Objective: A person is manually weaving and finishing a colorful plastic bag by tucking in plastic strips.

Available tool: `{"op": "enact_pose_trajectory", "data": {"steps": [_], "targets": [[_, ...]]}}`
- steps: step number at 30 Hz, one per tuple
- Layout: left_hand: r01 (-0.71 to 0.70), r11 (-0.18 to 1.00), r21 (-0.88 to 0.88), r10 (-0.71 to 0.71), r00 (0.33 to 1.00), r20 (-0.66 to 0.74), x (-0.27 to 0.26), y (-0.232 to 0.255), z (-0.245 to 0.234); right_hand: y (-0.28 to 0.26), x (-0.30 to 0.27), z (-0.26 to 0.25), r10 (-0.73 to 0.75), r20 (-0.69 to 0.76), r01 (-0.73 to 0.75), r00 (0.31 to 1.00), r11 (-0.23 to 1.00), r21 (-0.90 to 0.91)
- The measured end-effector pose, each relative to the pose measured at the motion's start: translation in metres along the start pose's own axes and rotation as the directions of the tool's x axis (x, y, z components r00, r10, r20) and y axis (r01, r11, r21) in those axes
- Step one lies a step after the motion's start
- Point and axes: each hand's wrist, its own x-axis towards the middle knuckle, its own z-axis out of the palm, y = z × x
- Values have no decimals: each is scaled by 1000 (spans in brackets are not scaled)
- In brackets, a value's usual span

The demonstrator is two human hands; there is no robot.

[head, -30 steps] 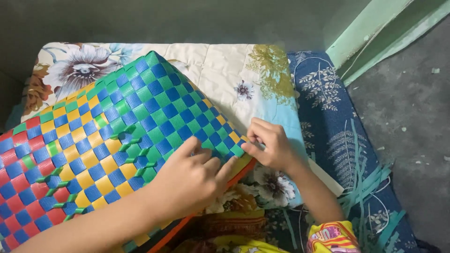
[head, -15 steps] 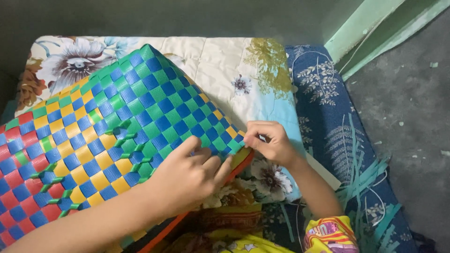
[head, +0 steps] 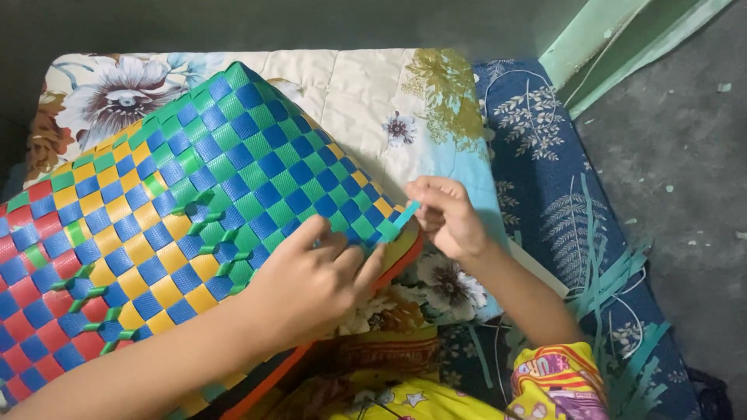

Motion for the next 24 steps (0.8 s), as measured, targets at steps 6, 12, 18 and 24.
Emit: {"op": "enact_pose_trajectory", "data": {"steps": [6,12,18,24], "targets": [[14,1000,-23,-14,1000,-11,0,0,1,-4,0,-2,-51,13,50,999,998,23],[91,984,-152,-95,995,-19,10,-1,-4,-18,-5,6,-54,32,57,998,994,-92],[210,954,-216,-213,977,8,23,-2,0,-22,-20,1,-140,158,164,977,975,-152],[168,931,-323,-174,985,12,54,-8,18,-23,-21,-4,-107,149,131,983,978,-164]]}}
